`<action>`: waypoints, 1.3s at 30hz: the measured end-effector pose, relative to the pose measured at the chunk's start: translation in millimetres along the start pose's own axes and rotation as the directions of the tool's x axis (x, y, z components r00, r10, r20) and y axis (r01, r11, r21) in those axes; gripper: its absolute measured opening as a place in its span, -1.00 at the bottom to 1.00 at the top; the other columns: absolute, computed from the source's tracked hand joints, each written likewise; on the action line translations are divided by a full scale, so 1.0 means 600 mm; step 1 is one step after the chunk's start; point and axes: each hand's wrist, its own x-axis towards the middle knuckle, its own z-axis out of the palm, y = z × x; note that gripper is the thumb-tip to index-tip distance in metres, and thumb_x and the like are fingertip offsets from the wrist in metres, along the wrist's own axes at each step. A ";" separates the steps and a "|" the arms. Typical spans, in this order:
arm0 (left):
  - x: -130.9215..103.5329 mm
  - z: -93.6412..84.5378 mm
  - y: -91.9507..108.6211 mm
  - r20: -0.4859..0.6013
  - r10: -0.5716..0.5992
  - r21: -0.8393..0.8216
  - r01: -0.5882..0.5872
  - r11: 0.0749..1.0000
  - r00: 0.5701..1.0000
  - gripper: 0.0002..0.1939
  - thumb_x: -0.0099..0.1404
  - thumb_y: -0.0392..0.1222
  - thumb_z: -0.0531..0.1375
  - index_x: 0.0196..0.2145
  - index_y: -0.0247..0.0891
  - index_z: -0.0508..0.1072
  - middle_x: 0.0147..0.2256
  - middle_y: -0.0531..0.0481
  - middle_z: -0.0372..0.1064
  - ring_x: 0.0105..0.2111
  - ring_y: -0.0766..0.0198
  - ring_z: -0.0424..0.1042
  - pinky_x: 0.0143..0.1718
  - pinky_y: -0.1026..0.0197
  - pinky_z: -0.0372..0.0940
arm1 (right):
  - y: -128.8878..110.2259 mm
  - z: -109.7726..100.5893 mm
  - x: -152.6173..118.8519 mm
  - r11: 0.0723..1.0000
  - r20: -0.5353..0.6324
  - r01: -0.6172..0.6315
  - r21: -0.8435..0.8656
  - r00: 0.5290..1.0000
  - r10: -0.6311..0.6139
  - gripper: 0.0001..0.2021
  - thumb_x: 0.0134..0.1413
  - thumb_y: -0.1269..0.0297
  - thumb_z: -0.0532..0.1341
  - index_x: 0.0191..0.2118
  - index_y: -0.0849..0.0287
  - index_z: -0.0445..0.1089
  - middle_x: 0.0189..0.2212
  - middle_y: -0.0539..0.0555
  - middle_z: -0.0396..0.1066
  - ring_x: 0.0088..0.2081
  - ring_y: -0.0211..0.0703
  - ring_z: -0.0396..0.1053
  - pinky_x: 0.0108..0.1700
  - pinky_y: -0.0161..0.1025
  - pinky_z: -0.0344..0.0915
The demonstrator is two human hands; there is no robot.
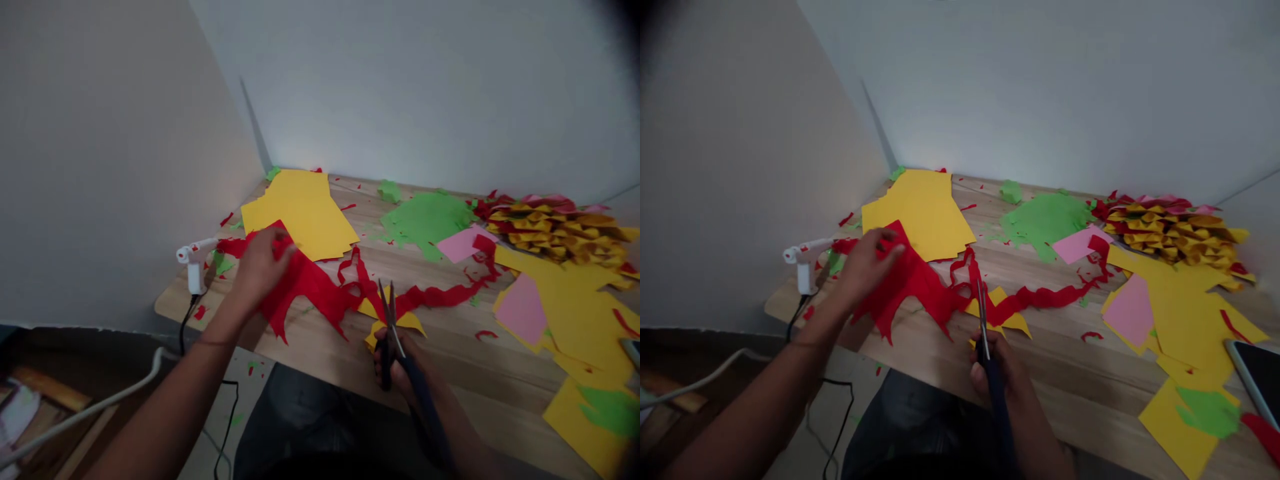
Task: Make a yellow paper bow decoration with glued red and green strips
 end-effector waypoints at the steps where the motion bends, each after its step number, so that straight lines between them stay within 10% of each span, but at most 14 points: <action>1: -0.021 0.010 0.013 0.079 0.067 0.044 -0.071 0.996 0.995 -0.55 0.34 0.11 0.13 0.05 -0.22 0.38 0.03 -0.19 0.41 0.01 -0.02 0.39 0.03 -0.01 0.30 | -0.008 0.003 0.002 0.999 -0.005 -0.004 -0.050 1.000 0.004 -0.56 0.11 -0.13 0.25 -0.01 0.04 0.40 -0.25 0.12 0.44 -0.26 -0.05 0.41 -0.21 -0.12 0.38; 7: -0.111 0.049 0.010 0.239 0.082 0.221 -0.136 0.966 0.968 -0.57 0.32 0.06 0.16 0.06 -0.17 0.40 0.20 -0.27 0.27 0.19 -0.21 0.24 0.17 -0.25 0.16 | -0.050 0.000 0.028 0.897 -0.054 -0.074 -0.435 0.997 0.056 -0.59 0.02 0.04 0.32 0.01 -0.01 0.43 -0.21 0.12 0.53 -0.22 0.06 0.48 -0.13 -0.01 0.38; 11: -0.122 0.032 -0.037 0.316 0.225 0.067 -0.259 0.964 0.922 -0.72 0.29 -0.08 0.14 -0.08 -0.19 0.42 0.19 -0.23 0.28 0.22 -0.11 0.24 0.28 -0.21 0.07 | -0.064 0.014 0.063 0.717 -0.197 -0.001 -0.697 0.962 -0.190 -0.61 0.04 0.21 0.24 0.03 0.08 0.44 -0.22 0.19 0.53 -0.19 0.13 0.48 -0.12 0.04 0.37; 17: -0.134 0.020 -0.049 0.308 0.264 0.008 -0.279 0.960 0.914 -0.70 0.39 -0.16 0.01 0.01 -0.17 0.40 0.23 -0.16 0.28 0.26 0.01 0.21 0.34 -0.22 -0.04 | -0.048 0.054 0.130 0.420 0.094 0.245 -0.874 0.933 -0.348 -0.57 0.13 0.40 0.13 0.13 0.18 0.37 -0.03 0.23 0.52 0.01 0.16 0.39 0.06 0.03 0.32; 25: -0.118 0.045 -0.038 0.292 0.193 0.088 -0.227 0.970 0.937 -0.48 0.36 0.05 0.15 0.19 -0.19 0.31 0.29 -0.24 0.17 0.30 -0.12 0.16 0.34 -0.29 -0.01 | -0.038 -0.019 0.164 0.186 0.015 0.086 -0.979 0.936 -0.352 -0.55 0.14 0.40 0.13 0.16 0.26 0.32 0.02 0.29 0.49 -0.03 0.20 0.37 0.05 0.05 0.29; 29: -0.122 0.047 -0.031 0.229 0.210 0.095 -0.237 0.967 0.950 -0.56 0.41 0.06 0.08 0.14 -0.19 0.36 0.24 -0.21 0.24 0.24 -0.09 0.22 0.30 -0.27 0.06 | -0.064 0.006 0.122 0.285 -0.142 -0.004 -0.958 0.873 -0.466 -0.63 0.18 0.27 0.14 0.09 0.22 0.34 -0.15 0.25 0.53 -0.13 0.15 0.42 -0.10 -0.04 0.29; 33: -0.135 0.047 -0.040 0.102 0.132 0.129 -0.145 0.981 0.986 -0.64 0.43 -0.01 0.06 0.05 -0.22 0.41 0.17 -0.20 0.30 0.17 -0.08 0.29 0.23 -0.22 0.18 | -0.073 0.089 0.097 0.460 -0.133 -0.042 -0.887 0.977 -0.167 -0.69 0.08 0.40 0.18 -0.02 0.11 0.35 -0.32 0.10 0.55 -0.27 -0.03 0.49 -0.29 -0.23 0.22; 39: -0.148 0.047 -0.048 0.128 0.106 0.173 -0.128 0.977 0.986 -0.64 0.40 -0.06 0.11 0.08 -0.23 0.40 0.18 -0.20 0.30 0.19 -0.10 0.28 0.24 -0.21 0.19 | -0.073 0.160 0.135 0.361 -0.144 -0.138 -0.922 0.990 0.010 -0.72 0.21 0.35 0.12 0.02 0.05 0.34 -0.29 0.16 0.58 -0.23 0.08 0.55 -0.35 -0.21 0.16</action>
